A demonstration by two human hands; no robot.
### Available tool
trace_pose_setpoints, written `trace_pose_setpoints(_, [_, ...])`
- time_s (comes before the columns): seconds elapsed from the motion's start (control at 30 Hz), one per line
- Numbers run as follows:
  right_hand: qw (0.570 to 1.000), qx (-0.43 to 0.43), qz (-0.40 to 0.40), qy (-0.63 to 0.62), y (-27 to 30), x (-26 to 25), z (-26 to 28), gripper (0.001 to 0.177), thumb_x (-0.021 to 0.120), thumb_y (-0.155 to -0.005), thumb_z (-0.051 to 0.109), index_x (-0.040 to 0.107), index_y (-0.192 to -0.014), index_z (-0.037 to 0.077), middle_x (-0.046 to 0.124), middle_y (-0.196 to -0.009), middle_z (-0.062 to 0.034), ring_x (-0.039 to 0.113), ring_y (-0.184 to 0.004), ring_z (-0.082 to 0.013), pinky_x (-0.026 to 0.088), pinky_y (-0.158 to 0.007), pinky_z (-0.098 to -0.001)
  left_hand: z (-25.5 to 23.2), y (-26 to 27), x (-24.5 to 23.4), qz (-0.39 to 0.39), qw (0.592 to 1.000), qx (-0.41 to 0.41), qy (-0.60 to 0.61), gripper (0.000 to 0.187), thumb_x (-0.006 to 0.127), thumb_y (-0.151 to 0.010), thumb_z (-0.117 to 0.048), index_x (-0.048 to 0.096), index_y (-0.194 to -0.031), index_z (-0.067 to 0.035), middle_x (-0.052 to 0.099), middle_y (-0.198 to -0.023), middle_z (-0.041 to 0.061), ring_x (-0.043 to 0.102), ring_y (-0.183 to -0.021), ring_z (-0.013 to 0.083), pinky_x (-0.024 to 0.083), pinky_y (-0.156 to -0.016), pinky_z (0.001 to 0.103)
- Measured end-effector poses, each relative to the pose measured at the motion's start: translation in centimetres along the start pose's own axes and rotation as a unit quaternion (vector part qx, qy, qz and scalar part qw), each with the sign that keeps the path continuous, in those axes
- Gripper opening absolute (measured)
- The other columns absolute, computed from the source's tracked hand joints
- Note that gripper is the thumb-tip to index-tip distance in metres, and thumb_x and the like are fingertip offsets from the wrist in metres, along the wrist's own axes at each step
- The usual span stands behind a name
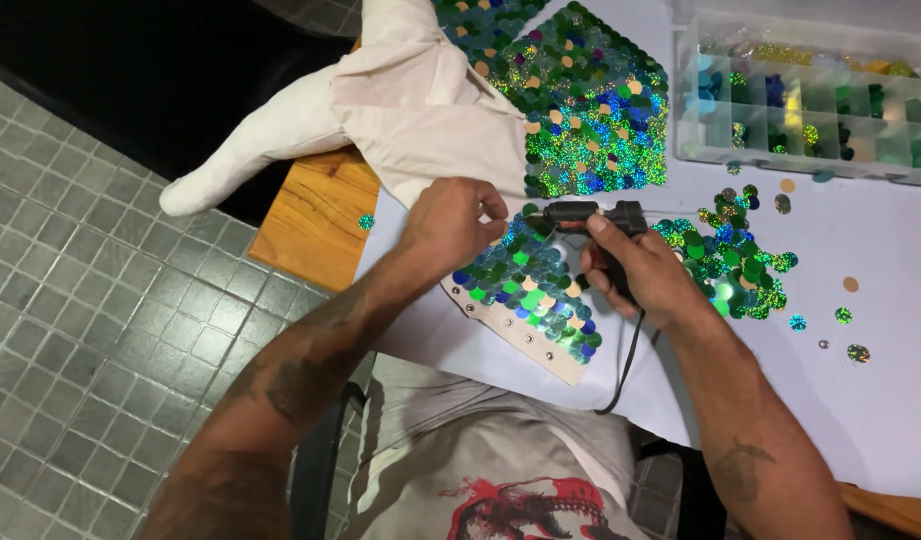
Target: Decorating a white fabric garment by gluing green and blue sequins using a hot glue gun
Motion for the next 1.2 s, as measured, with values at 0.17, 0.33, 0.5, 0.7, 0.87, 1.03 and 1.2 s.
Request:
trace_pose_setpoints(0.17, [1.0,0.007,-0.008,0.011,-0.1,0.2,0.3,0.054,0.058,-0.106,0.04,0.063,-0.08,-0.006,0.048,-0.05,-0.0148,0.038,-0.021,-0.0165,0.031,-0.023,-0.0279,0.2,2.0,-2.0,-0.027,0.994,0.003,0.102,0.016,0.076,-0.087,-0.029,0.081,-0.098,-0.017,0.076,-0.088,0.015,0.074,-0.093,0.0395,0.057,-0.082,0.05])
trace_pose_setpoints(0.33, [0.991,0.018,0.007,0.131,-0.3,0.9,2.7,0.053,0.058,-0.106,0.039,0.067,-0.081,-0.007,0.057,-0.052,-0.019,0.045,-0.023,-0.0202,0.035,-0.025,-0.0326,1.5,3.2,-3.5,-0.054,0.939,-0.058,0.335,0.014,0.068,-0.09,-0.022,0.077,-0.09,-0.011,0.065,-0.067,0.003,0.06,-0.061,0.0129,0.053,-0.057,0.026])
trace_pose_setpoints(0.5, [0.954,0.086,0.009,0.286,-0.4,2.5,5.9,0.052,0.06,-0.1,0.044,0.072,-0.08,-0.003,0.06,-0.056,-0.0133,0.047,-0.028,-0.0196,0.038,-0.038,-0.0337,4.3,2.7,-3.2,0.148,0.783,-0.112,0.594,0.023,0.046,-0.089,-0.01,0.058,-0.106,0.0,0.046,-0.077,0.003,0.026,-0.039,0.0003,0.02,-0.029,0.015])
trace_pose_setpoints(0.7, [0.949,0.094,0.028,0.3,-0.7,3.5,7.1,0.052,0.057,-0.104,0.039,0.071,-0.082,-0.006,0.058,-0.057,-0.0121,0.043,-0.029,-0.0159,0.035,-0.037,-0.0305,4.0,3.6,-2.9,0.13,0.801,-0.077,0.579,0.025,0.042,-0.094,0.004,0.059,-0.112,0.008,0.054,-0.079,0.011,0.028,-0.036,-0.0027,0.023,-0.027,0.013])
trace_pose_setpoints(0.87, [0.938,0.122,0.018,0.325,-0.4,4.2,8.6,0.053,0.058,-0.102,0.041,0.071,-0.08,-0.006,0.059,-0.058,-0.0137,0.044,-0.03,-0.0161,0.037,-0.039,-0.0312,4.1,3.4,-2.8,0.121,0.816,-0.054,0.563,0.025,0.054,-0.094,0.004,0.061,-0.116,0.013,0.063,-0.08,0.017,0.034,-0.037,-0.0022,0.025,-0.028,0.013])
trace_pose_setpoints(1.03, [0.933,0.148,0.003,0.329,0.0,4.8,9.7,0.056,0.058,-0.105,0.04,0.071,-0.081,-0.009,0.059,-0.058,-0.0154,0.044,-0.029,-0.015,0.036,-0.036,-0.0299,3.3,4.1,-3.3,0.099,0.852,-0.017,0.514,0.028,0.062,-0.092,0.002,0.067,-0.118,0.011,0.073,-0.079,0.021,0.04,-0.043,-0.002,0.029,-0.035,0.013])
trace_pose_setpoints(1.2, [0.938,0.154,0.013,0.309,-0.8,4.3,9.2,0.056,0.059,-0.104,0.042,0.07,-0.082,-0.008,0.059,-0.057,-0.0146,0.043,-0.028,-0.0138,0.035,-0.035,-0.0294,3.1,3.6,-3.1,0.087,0.906,-0.021,0.414,0.021,0.067,-0.091,-0.005,0.074,-0.108,0.004,0.078,-0.076,0.016,0.05,-0.054,0.0039,0.035,-0.048,0.014])
Point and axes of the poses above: each hand's wrist, its own y-axis away from the middle knuckle, its own x-axis out of the palm, z = x × y, the point moved 1 cm from there along -y, towards the middle knuckle
